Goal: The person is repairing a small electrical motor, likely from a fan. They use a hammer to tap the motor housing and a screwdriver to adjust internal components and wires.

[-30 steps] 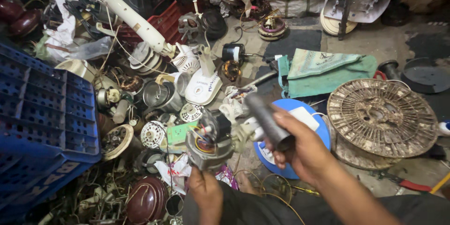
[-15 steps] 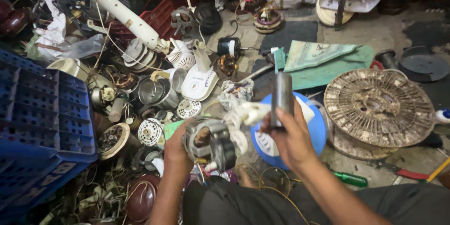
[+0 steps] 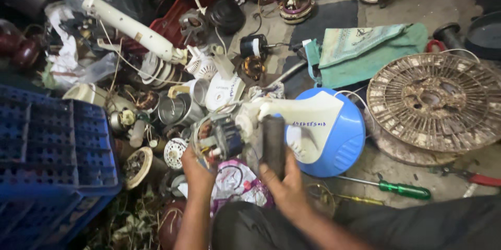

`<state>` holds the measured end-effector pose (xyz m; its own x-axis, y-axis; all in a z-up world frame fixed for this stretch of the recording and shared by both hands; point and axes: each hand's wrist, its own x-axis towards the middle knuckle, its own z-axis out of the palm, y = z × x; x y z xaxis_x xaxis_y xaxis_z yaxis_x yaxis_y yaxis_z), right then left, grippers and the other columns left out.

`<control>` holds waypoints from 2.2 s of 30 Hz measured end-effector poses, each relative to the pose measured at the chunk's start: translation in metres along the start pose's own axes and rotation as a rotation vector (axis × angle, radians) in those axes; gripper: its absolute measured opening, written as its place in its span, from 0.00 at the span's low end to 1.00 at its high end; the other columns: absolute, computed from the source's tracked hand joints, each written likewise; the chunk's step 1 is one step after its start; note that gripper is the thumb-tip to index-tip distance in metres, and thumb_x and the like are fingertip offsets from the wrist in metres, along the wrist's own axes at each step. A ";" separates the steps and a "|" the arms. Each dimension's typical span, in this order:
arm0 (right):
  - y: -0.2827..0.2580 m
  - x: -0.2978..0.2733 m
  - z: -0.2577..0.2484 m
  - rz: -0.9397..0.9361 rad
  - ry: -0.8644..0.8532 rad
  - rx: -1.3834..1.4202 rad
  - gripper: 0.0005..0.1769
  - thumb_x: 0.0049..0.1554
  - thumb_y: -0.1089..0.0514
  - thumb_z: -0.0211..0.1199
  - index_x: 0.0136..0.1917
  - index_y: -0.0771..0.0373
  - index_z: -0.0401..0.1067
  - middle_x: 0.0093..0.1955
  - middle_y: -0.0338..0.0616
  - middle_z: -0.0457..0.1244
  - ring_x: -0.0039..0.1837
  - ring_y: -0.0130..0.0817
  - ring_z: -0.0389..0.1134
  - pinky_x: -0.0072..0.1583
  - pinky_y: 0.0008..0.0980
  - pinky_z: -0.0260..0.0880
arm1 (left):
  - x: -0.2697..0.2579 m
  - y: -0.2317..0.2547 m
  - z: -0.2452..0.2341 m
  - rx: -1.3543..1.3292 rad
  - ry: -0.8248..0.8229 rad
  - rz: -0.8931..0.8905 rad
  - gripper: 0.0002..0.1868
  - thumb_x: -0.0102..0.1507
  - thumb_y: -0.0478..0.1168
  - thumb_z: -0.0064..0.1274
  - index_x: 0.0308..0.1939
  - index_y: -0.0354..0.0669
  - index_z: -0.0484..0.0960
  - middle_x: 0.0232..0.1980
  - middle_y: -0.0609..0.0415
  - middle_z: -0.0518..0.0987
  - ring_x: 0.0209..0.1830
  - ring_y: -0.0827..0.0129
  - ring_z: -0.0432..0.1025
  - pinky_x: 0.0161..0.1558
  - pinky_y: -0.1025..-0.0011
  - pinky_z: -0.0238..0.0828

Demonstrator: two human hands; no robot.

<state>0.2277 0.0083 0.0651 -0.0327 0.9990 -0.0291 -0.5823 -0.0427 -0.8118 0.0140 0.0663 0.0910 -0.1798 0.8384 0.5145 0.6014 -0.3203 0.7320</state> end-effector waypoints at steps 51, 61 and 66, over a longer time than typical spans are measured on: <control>-0.036 0.020 0.029 -0.049 -0.180 -0.045 0.42 0.64 0.54 0.52 0.84 0.56 0.37 0.47 0.41 0.64 0.35 0.23 0.61 0.35 0.24 0.64 | 0.027 -0.043 0.004 0.220 0.103 0.032 0.28 0.61 0.28 0.49 0.67 0.31 0.70 0.60 0.41 0.77 0.60 0.52 0.71 0.63 0.62 0.65; -0.063 0.034 -0.011 0.124 0.003 0.163 0.40 0.60 0.49 0.53 0.82 0.42 0.43 0.46 0.45 0.63 0.33 0.28 0.62 0.31 0.28 0.63 | 0.015 -0.028 0.007 0.583 0.022 0.271 0.22 0.60 0.31 0.47 0.59 0.34 0.75 0.55 0.44 0.79 0.56 0.53 0.74 0.64 0.59 0.65; -0.061 0.045 -0.031 0.000 0.205 0.042 0.38 0.60 0.46 0.53 0.81 0.45 0.47 0.50 0.41 0.63 0.39 0.29 0.65 0.36 0.30 0.68 | 0.014 0.016 0.012 -0.178 0.080 -0.168 0.17 0.58 0.29 0.49 0.52 0.37 0.79 0.49 0.48 0.81 0.51 0.55 0.77 0.61 0.58 0.69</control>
<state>0.2869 0.0560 0.0954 0.1305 0.9799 -0.1510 -0.6159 -0.0392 -0.7869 0.0299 0.0784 0.1047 -0.3310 0.8510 0.4077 0.4126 -0.2580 0.8736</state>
